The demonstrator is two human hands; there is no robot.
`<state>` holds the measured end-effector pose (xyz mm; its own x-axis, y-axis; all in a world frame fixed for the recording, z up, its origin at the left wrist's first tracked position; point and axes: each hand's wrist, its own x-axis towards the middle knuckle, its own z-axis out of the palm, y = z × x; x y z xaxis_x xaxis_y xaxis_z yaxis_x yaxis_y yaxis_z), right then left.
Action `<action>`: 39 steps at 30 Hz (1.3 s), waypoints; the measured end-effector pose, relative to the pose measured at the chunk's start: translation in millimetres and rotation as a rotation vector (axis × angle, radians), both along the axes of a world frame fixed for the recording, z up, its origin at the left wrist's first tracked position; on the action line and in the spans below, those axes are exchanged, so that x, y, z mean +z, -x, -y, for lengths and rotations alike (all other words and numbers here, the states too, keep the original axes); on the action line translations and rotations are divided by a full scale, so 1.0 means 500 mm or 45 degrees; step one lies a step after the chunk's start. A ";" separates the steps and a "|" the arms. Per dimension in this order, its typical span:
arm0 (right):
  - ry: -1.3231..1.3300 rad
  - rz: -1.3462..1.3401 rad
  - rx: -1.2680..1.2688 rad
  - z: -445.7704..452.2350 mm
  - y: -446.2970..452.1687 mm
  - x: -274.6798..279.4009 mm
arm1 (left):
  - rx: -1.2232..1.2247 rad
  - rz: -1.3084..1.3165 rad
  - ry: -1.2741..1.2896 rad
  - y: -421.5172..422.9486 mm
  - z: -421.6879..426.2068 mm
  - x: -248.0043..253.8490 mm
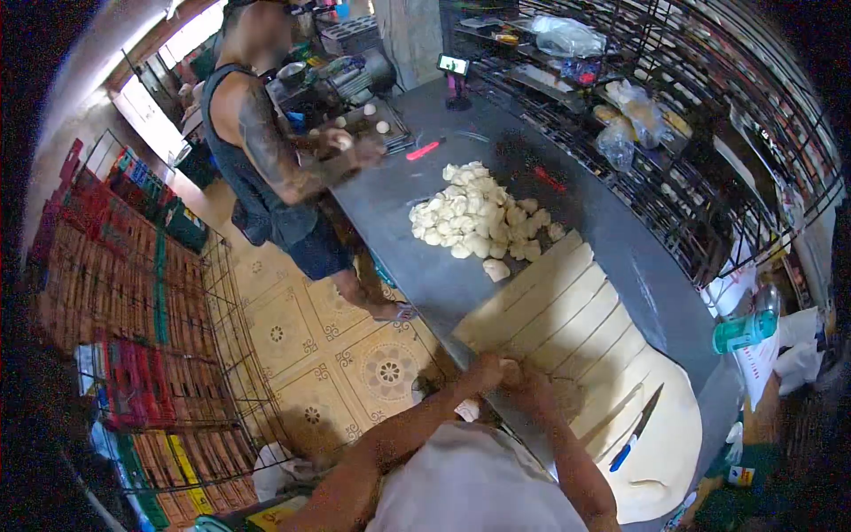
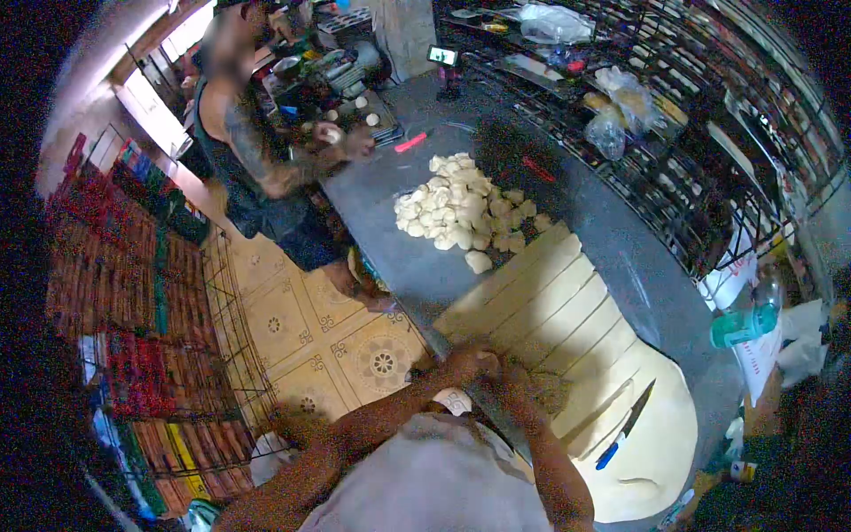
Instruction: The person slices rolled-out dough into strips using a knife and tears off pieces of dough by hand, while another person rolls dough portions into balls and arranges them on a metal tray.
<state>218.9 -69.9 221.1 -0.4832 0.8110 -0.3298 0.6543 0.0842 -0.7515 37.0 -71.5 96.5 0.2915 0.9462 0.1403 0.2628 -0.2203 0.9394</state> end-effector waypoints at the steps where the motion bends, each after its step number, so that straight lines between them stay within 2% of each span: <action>1: 0.048 0.087 -0.025 0.001 -0.003 0.005 | 0.077 -0.144 0.088 -0.009 0.003 0.021; 6: 0.044 -0.152 -0.033 -0.024 0.008 -0.096 | 0.428 -0.854 0.496 -0.054 -0.006 0.128; 11: -0.096 -0.289 -0.035 -0.027 0.048 -0.106 | 0.500 -0.897 0.250 -0.031 -0.027 0.063; 13: -0.057 -0.156 0.056 -0.028 0.070 -0.082 | 0.616 -0.155 0.353 -0.006 -0.016 0.185; 14: -0.015 -0.037 0.146 -0.028 0.084 -0.060 | 0.616 -0.148 0.359 0.010 -0.016 0.066; 16: 0.064 0.194 0.327 -0.028 0.100 -0.034 | 0.157 1.133 0.678 0.083 -0.090 -0.151; 17: 0.074 0.200 0.334 -0.018 0.092 -0.038 | 0.165 1.142 0.685 0.074 -0.074 -0.104; 18: -0.011 0.163 0.313 -0.027 0.090 -0.041 | 0.363 0.696 0.306 0.104 -0.082 -0.046; 19: -0.116 0.111 0.287 -0.055 0.100 -0.051 | 0.534 0.232 -0.096 0.108 -0.175 0.038; 21: -0.238 0.034 0.266 -0.031 0.087 -0.091 | 0.845 -0.704 -0.809 0.111 -0.145 0.158; 22: -0.313 -0.013 0.254 -0.029 0.085 -0.111 | 0.459 -0.509 -0.504 0.132 -0.131 0.127; 23: -0.389 -0.058 0.234 -0.027 0.080 -0.128 | 0.074 -0.306 -0.196 0.147 -0.115 0.055; 24: -0.469 -0.097 0.217 -0.030 0.072 -0.135 | 0.073 -0.310 -0.202 0.112 -0.066 -0.130; 26: -0.624 -0.166 0.199 -0.030 0.045 -0.153 | 0.050 0.066 0.312 0.111 -0.035 -0.438; 27: -0.625 -0.172 0.206 -0.025 0.036 -0.158 | 0.058 0.063 0.311 0.108 -0.036 -0.438; 31: -0.655 0.474 0.363 0.024 -0.013 -0.156 | 0.152 0.398 0.452 0.058 0.009 -0.305; 32: -0.652 0.479 0.354 0.022 -0.014 -0.142 | 0.141 0.399 0.454 0.056 0.002 -0.232; 34: -0.427 0.204 0.291 -0.004 -0.002 -0.080 | 0.054 0.164 0.582 0.082 0.059 -0.078; 36: -0.188 -0.080 0.238 -0.012 0.020 -0.044 | -0.019 -0.075 0.717 0.077 0.035 0.092; 39: -0.142 0.019 0.256 -0.026 -0.010 -0.108 | 0.054 -0.081 0.601 0.044 0.033 0.084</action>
<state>223.8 -57.0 167.3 -0.6346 0.7306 -0.2521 0.6270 0.2961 -0.7205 14.9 -87.9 138.6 0.2454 0.9136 -0.3243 0.3225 0.2385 0.9160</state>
